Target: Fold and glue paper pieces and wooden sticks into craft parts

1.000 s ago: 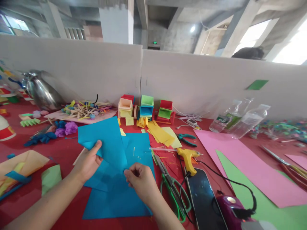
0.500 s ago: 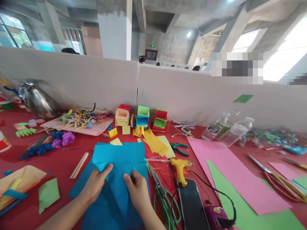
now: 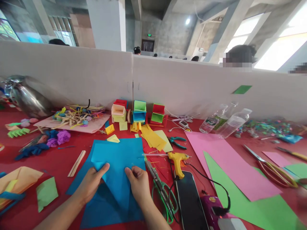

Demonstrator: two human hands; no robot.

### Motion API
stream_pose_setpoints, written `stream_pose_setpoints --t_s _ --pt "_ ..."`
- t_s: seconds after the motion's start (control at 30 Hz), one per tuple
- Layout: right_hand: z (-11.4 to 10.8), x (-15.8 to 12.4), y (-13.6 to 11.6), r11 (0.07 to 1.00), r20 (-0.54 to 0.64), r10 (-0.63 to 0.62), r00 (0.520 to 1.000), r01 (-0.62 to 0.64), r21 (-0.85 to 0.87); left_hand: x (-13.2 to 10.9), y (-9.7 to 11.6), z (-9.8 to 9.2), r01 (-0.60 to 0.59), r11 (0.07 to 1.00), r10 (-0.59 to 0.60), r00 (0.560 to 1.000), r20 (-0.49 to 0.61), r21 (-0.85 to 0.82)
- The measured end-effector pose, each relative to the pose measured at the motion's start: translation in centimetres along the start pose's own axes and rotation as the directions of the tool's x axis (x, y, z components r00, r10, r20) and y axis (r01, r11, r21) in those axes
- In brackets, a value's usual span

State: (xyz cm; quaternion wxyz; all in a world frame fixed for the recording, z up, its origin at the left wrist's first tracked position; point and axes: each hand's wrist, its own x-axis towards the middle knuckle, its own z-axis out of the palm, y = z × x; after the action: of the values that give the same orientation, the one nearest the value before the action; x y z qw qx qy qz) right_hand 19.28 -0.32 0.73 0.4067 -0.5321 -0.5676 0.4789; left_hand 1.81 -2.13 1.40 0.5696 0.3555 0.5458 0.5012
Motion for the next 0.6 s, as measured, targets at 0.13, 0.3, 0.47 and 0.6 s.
stream_pose_setpoints --t_s 0.13,0.3,0.47,0.6 --pt "-0.3 -0.1 -0.1 1.0 -0.006 -0.011 1.0 0.012 0.016 0.8 0.7 -1.5 0.055 0.998 -0.055 0.998 0.04 0.006" --pt "-0.1 -0.4 -0.4 0.999 0.001 -0.022 1.0 0.022 0.029 1.7 2.0 -3.7 0.043 0.998 -0.039 0.997 -0.074 0.052" --pt "-0.2 -0.4 -0.4 0.998 -0.006 -0.009 1.0 0.009 0.055 2.6 2.6 -6.0 0.033 0.999 -0.036 0.985 -0.17 -0.023" --pt "-0.6 -0.1 -0.3 0.992 -0.037 0.012 0.999 -0.008 0.125 2.4 2.0 -5.6 -0.036 0.984 0.022 0.997 -0.079 -0.177"
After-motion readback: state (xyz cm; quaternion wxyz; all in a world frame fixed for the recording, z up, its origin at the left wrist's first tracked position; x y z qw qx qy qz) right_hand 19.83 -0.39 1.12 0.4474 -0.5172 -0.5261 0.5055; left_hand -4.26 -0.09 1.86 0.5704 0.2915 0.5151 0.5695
